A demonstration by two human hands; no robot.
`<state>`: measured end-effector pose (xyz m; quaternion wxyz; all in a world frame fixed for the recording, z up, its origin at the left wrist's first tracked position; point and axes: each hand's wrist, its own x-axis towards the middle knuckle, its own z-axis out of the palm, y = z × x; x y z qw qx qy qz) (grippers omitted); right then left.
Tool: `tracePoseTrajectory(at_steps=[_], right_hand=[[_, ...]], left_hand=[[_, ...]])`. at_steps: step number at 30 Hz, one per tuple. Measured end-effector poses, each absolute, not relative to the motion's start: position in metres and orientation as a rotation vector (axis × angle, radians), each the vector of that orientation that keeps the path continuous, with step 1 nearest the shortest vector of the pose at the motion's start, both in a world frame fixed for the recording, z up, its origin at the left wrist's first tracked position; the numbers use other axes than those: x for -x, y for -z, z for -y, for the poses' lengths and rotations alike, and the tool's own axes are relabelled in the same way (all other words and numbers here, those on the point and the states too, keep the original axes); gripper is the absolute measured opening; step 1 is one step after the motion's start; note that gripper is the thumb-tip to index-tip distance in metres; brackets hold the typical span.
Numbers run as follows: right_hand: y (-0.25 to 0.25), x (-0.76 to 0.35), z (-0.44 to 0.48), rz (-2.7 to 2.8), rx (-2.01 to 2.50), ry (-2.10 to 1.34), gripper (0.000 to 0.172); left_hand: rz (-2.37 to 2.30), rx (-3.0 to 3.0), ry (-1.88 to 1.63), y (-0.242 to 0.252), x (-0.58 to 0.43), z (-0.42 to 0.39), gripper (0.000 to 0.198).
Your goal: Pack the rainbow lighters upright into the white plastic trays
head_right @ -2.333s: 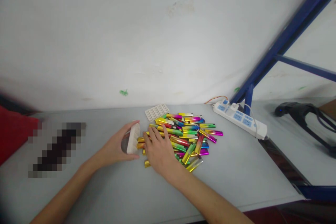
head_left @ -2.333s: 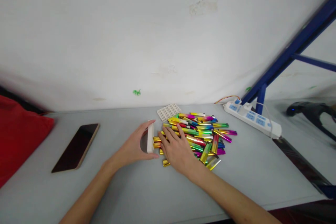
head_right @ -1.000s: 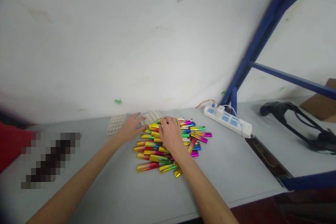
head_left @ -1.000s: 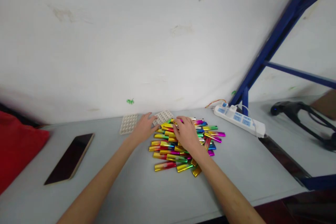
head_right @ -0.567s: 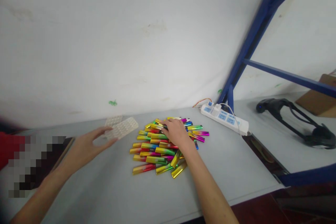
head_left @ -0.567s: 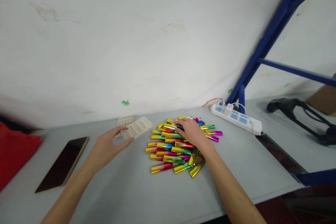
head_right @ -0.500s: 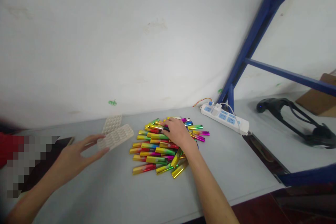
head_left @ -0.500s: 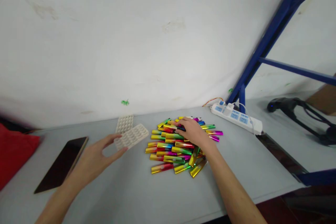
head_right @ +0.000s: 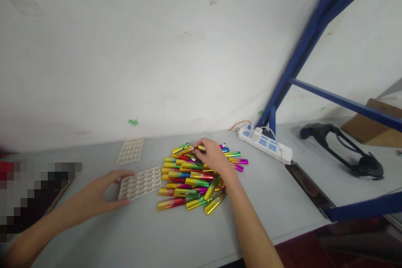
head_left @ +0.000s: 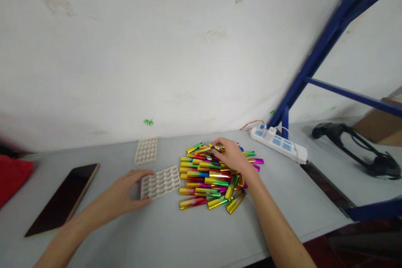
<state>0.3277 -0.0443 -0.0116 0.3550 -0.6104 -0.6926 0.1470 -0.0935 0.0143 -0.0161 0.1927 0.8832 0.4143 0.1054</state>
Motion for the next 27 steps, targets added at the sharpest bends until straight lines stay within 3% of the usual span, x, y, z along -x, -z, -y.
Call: tracePoseTrajectory(at_steps=[2, 10, 18, 27], right_hand=[[0.014, -0.330, 0.042, 1.638, 1.456, -0.505, 0.011], [0.014, -0.309, 0.033, 0.874, 1.067, -0.919, 0.054], [0.008, -0.283, 0.037, 0.711, 1.075, -1.126, 0.062], [0.006, -0.256, 0.046, 0.930, 1.039, -1.233, 0.061]], left_hand=[[-1.107, -2.489, -0.248, 0.010, 0.086, -0.020, 0.065], [-0.911, -2.545, -0.172, -0.001, 0.059, -0.028, 0.068], [-0.880, -2.478, -0.504, 0.034, 0.045, -0.011, 0.060], [-0.883, -2.455, -0.657, 0.050, 0.028, 0.005, 0.054]])
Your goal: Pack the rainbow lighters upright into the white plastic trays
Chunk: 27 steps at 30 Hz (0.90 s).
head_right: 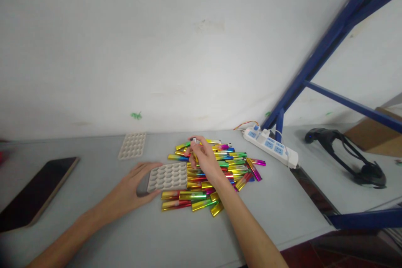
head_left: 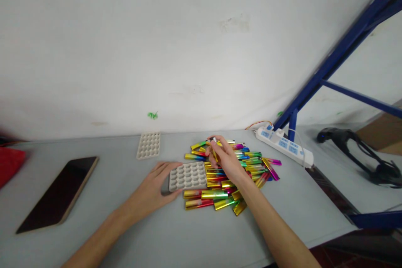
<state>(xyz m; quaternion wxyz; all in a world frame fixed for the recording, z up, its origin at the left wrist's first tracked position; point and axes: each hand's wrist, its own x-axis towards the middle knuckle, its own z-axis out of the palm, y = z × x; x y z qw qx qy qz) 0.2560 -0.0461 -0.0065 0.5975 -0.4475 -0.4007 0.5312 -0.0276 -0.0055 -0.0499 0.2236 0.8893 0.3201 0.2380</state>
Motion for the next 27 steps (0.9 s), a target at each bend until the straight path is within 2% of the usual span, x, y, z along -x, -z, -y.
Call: tracePoseTrajectory(at_steps=[4, 9, 12, 18, 27], right_hand=[[0.010, -0.241, 0.051, 0.991, 1.150, -1.246, 0.062], [0.017, -0.231, 0.054, 1.156, 1.314, -0.924, 0.069], [0.018, -0.230, 0.056, 1.187, 1.394, -0.775, 0.068], [0.017, -0.230, 0.057, 1.155, 1.496, -0.663, 0.056], [0.022, -0.228, 0.053, 1.206, 1.504, -0.605, 0.046]], left_hand=[[-0.937, -2.503, -0.673, 0.065, 0.025, 0.006, 0.058], [-0.964, -2.589, -0.640, 0.072, 0.029, 0.001, 0.078], [-0.989, -2.604, -0.627, 0.067, 0.034, -0.002, 0.089], [-1.034, -2.519, -0.653, 0.059, 0.044, -0.009, 0.062], [-1.016, -2.465, -0.614, 0.053, 0.044, -0.013, 0.063]])
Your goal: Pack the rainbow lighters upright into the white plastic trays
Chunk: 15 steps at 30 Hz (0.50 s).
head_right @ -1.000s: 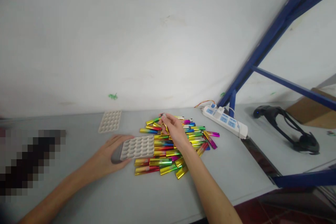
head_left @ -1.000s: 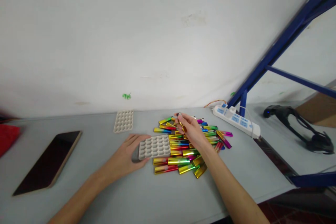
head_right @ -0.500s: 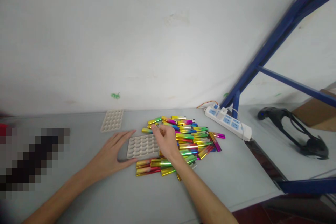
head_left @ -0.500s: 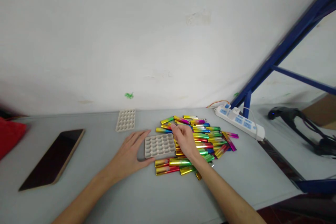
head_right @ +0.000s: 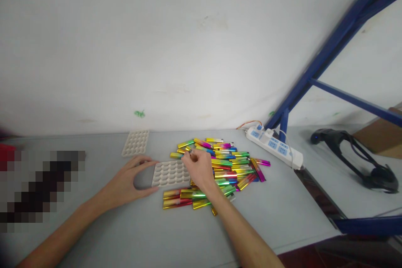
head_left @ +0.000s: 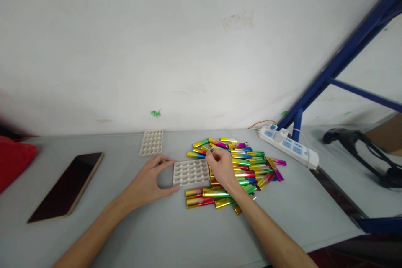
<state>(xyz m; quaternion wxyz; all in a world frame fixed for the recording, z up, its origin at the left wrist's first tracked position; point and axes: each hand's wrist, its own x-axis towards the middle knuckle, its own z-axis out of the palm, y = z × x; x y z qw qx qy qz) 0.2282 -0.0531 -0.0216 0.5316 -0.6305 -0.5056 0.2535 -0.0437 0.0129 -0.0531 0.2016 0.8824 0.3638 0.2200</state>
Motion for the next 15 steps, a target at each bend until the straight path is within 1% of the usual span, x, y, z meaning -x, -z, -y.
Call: tracePoseTrajectory(at_steps=[3, 7, 12, 15], right_hand=[[0.022, -0.229, 0.053, 1.216, 1.500, -0.583, 0.048], [0.022, -0.232, 0.054, 1.274, 1.498, -0.551, 0.055], [0.024, -0.231, 0.055, 1.502, 1.373, -0.685, 0.046], [0.027, -0.225, 0.055, 1.670, 1.320, -0.547, 0.045]], left_hand=[[-1.009, -2.457, -0.598, 0.049, 0.043, -0.011, 0.064], [-1.028, -2.444, -0.577, 0.043, 0.041, -0.007, 0.058], [-1.008, -2.447, -0.606, 0.047, 0.041, -0.008, 0.060], [-0.986, -2.435, -0.637, 0.054, 0.042, -0.011, 0.061]])
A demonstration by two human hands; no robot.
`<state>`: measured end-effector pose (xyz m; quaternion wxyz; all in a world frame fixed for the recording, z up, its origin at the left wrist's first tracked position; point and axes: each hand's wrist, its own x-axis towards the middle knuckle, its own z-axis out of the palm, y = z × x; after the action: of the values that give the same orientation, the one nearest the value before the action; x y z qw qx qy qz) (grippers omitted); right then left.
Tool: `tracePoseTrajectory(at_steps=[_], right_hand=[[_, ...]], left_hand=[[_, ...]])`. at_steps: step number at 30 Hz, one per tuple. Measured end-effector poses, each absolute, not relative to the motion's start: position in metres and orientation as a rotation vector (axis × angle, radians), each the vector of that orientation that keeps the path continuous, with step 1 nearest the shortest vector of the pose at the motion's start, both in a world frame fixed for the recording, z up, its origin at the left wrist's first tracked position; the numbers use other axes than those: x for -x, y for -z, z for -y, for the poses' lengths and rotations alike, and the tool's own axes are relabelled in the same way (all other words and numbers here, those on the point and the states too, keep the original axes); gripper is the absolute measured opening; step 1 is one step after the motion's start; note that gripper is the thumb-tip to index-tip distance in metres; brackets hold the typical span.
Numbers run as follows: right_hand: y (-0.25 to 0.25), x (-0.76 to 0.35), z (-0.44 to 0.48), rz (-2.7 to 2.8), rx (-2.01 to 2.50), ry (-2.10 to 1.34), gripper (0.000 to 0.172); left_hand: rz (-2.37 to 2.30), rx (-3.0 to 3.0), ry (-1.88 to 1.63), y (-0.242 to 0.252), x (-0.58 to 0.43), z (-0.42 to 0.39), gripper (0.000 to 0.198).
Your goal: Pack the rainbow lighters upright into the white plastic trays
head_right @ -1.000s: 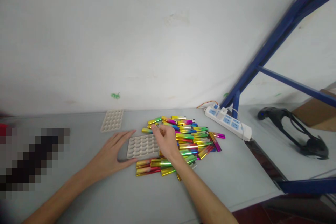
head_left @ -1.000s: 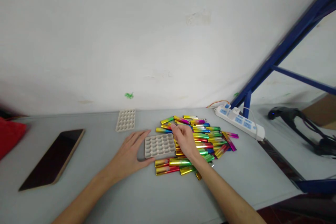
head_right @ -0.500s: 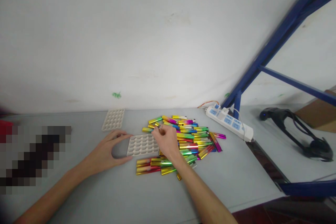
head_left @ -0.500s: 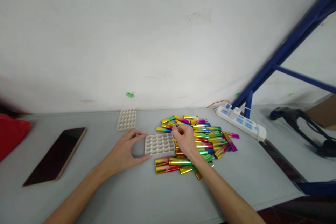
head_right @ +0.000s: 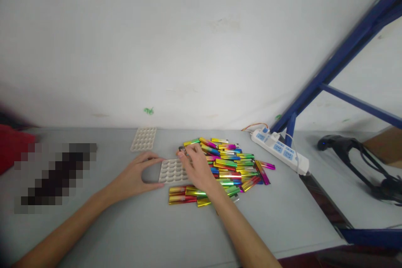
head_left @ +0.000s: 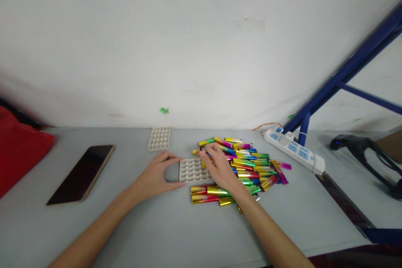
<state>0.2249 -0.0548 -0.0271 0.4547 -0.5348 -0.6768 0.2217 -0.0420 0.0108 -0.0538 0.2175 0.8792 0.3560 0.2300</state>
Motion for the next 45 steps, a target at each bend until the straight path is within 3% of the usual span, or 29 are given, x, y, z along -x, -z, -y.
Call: tracePoseTrajectory(at_steps=[7, 14, 26, 30, 35, 45], right_hand=[[0.031, -0.207, 0.047, 1.923, 1.370, -0.473, 0.033], [0.034, -0.199, 0.039, 2.278, 1.377, -0.288, 0.022], [0.038, -0.192, 0.035, 2.368, 1.546, 0.025, 0.029], [0.033, -0.207, 0.044, 2.237, 1.497, 0.035, 0.031], [0.032, -0.276, 0.047, 2.042, 1.668, 0.027, 0.016], [0.024, -0.326, 0.048, 1.995, 1.978, -0.176, 0.009]], left_hand=[[-0.996, -2.407, -0.602, 0.056, 0.040, -0.011, 0.066], [-1.009, -2.400, -0.549, 0.053, 0.038, -0.010, 0.057], [-0.975, -2.413, -0.509, 0.052, 0.038, -0.014, 0.047], [-0.987, -2.443, -0.530, 0.053, 0.039, -0.012, 0.048], [-0.932, -2.480, -0.629, 0.055, 0.043, -0.010, 0.049], [-0.908, -2.540, -0.678, 0.052, 0.052, -0.014, 0.049]])
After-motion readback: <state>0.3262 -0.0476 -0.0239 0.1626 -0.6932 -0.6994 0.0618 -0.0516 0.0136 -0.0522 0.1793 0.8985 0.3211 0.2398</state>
